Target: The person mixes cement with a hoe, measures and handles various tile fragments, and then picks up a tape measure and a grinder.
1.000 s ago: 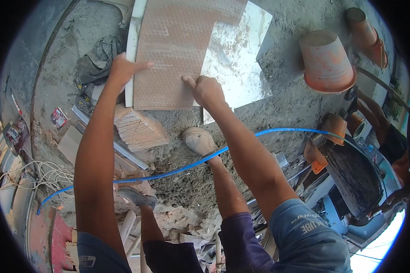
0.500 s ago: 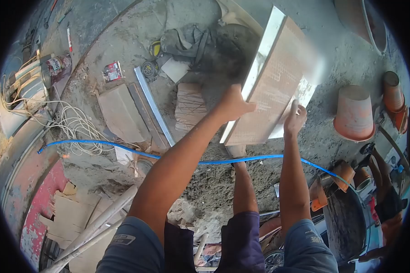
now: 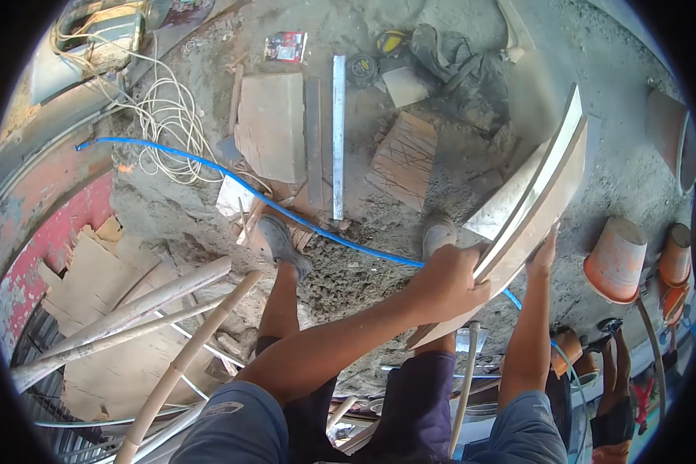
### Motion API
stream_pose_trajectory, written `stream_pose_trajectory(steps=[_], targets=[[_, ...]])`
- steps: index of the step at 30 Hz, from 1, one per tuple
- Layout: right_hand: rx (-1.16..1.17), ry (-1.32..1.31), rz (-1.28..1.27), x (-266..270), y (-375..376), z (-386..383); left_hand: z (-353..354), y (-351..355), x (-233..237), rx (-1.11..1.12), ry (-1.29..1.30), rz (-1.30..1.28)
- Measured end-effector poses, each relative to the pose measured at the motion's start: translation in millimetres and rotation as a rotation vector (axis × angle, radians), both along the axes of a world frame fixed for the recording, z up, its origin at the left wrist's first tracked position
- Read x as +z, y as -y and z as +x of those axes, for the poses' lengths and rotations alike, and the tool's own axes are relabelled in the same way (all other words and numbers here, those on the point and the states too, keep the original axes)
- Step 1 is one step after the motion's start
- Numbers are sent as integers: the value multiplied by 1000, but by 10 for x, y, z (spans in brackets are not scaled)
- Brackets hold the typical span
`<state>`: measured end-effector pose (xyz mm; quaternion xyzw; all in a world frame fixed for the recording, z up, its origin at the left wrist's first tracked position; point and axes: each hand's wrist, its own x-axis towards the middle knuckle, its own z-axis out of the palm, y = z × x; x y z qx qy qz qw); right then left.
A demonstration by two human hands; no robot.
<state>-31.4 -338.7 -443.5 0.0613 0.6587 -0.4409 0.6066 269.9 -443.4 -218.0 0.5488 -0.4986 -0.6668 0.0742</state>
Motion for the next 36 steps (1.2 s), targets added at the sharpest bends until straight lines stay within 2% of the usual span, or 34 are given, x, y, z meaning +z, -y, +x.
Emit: stream_pose_trajectory(steps=[2, 5, 6, 7, 8, 10, 11, 12, 13, 14, 15, 16, 18, 20, 22, 23, 26, 28, 30, 32, 36], targets=[[42, -8, 27, 263, 21, 321, 433, -105, 375, -13, 74, -2], [312, -157, 194, 592, 50, 762, 1045, -395, 827, 95, 105, 16], [427, -178, 209, 643, 58, 930, 1236, -456, 1005, 181, 116, 98], [477, -215, 200, 757, 121, 1195, 1402, -539, 1178, 277, 134, 178], [524, -183, 178, 836, 134, 1416, 1543, -736, 1303, 326, 168, 168], [743, -40, 154, 968, 211, 1799, 1817, -1020, 1448, 558, 105, 194], [775, -22, 112, 1030, 211, 2030, 1949, -1087, 1630, 590, 151, 295], [805, -8, 67, 1053, 176, 2277, 2086, -1124, 1786, 628, 157, 277], [783, -39, -13, 983, 64, 2485, 2199, -1178, 1926, 651, 268, 151], [1072, -15, -93, 1009, 100, 2506, 2314, -1243, 2049, 669, 380, 25], [1233, -158, -148, 928, 70, 2555, 2424, -1324, 2164, 816, 355, 36], [1385, -309, -203, 1017, 139, 2730, 2635, -1403, 2259, 844, 353, 22], [1373, -307, -312, 1205, 240, 2867, 3195, -1562, 2421, 774, 403, 335], [1381, -300, -224, 1220, 297, 2795, 3754, -1541, 2656, 741, 503, 305], [1508, -359, -196, 1428, 483, 2793, 4348, -1702, 2673, 737, 520, 129], [1576, -401, -128, 1360, 541, 2676, 4644, -1714, 2708, 725, 561, 129], [1509, -448, 16, 1502, 685, 2700, 5628, -1763, 2699, 679, 634, 109], [1441, -446, 65, 1563, 776, 2770, 6230, -1848, 2579, 724, 682, 38], [1433, -489, 77, 1634, 838, 2927, 6857, -1958, 2384, 670, 744, -30], [1376, -502, 106, 1720, 831, 3247, 7386, -2020, 2271, 736, 765, -89], [1421, -549, 88, 1685, 787, 3984, 8314, -2335, 1886, 775, 756, -204]])
